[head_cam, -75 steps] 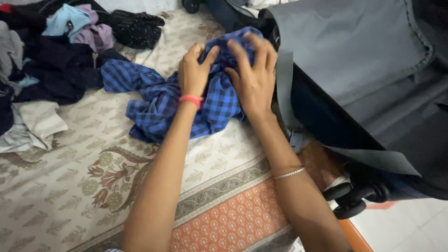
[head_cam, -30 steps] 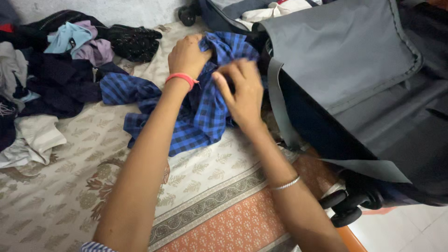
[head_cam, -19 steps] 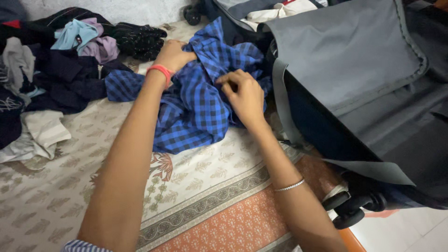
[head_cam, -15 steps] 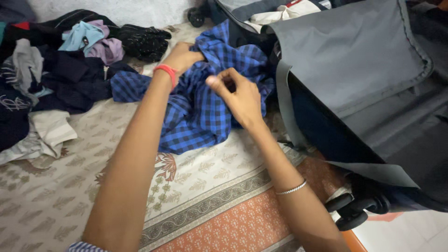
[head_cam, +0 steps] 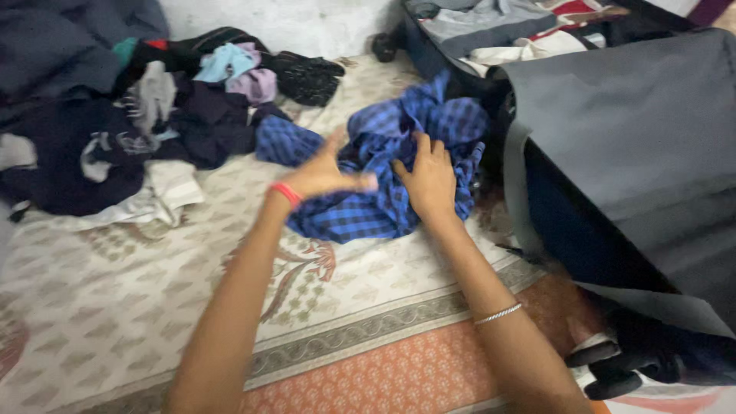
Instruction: The person folds a gray and red shirt and a blue checkered shirt on a bed and places the gray shirt into a suitcase.
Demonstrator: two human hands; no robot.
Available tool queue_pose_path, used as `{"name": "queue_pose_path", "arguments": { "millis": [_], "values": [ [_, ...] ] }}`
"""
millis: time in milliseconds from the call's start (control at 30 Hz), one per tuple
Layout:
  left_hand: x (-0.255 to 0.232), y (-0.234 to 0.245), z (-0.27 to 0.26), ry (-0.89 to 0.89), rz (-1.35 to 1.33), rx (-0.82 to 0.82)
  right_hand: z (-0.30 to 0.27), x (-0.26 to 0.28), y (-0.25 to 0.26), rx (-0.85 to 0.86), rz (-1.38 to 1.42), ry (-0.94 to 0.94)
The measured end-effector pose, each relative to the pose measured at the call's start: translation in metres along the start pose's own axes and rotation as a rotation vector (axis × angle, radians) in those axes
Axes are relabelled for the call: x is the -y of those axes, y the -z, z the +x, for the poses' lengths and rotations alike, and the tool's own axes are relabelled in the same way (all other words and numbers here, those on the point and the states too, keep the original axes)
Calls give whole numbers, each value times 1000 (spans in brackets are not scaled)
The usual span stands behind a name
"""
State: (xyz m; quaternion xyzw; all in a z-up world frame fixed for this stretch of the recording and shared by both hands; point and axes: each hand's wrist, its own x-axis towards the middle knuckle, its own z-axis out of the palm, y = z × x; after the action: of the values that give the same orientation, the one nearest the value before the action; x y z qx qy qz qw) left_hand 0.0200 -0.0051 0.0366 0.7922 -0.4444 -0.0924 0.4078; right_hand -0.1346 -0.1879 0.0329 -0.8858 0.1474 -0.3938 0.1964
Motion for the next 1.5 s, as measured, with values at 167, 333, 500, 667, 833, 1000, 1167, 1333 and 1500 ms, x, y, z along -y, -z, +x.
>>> {"name": "queue_pose_path", "arguments": {
  "millis": [167, 333, 500, 667, 833, 1000, 1167, 1333, 1500],
  "values": [
    [-37, -13, -40, 158, 389, -84, -1, -3, -28, 106, 163, -100],
    [-62, 76, -24, 159, 539, -291, 71, 12, -29, -15, 846, 38],
    [-53, 130, -29, 126, 1085, -468, 119, 32, -47, 84, 532, 151],
    [-50, 97, -27, 108, 325, -575, 82, 46, -25, -131, -57, 152],
    [-59, 23, -43, -213, 343, -423, 65, 39, -8, 12, 345, -124],
    [-79, -37, -82, -176, 648, -133, 18, 3, -49, 135, 768, -259],
    [-102, -22, -88, -119, 438, -433, 3, -32, -53, 262, 1151, -477],
    [-108, -31, -67, -63, 187, -599, 2, -17, -30, 331, 1236, -479],
    [-67, -58, -64, 25, 349, -702, -5, -4, -34, 200, 957, -331]
  ]
}}
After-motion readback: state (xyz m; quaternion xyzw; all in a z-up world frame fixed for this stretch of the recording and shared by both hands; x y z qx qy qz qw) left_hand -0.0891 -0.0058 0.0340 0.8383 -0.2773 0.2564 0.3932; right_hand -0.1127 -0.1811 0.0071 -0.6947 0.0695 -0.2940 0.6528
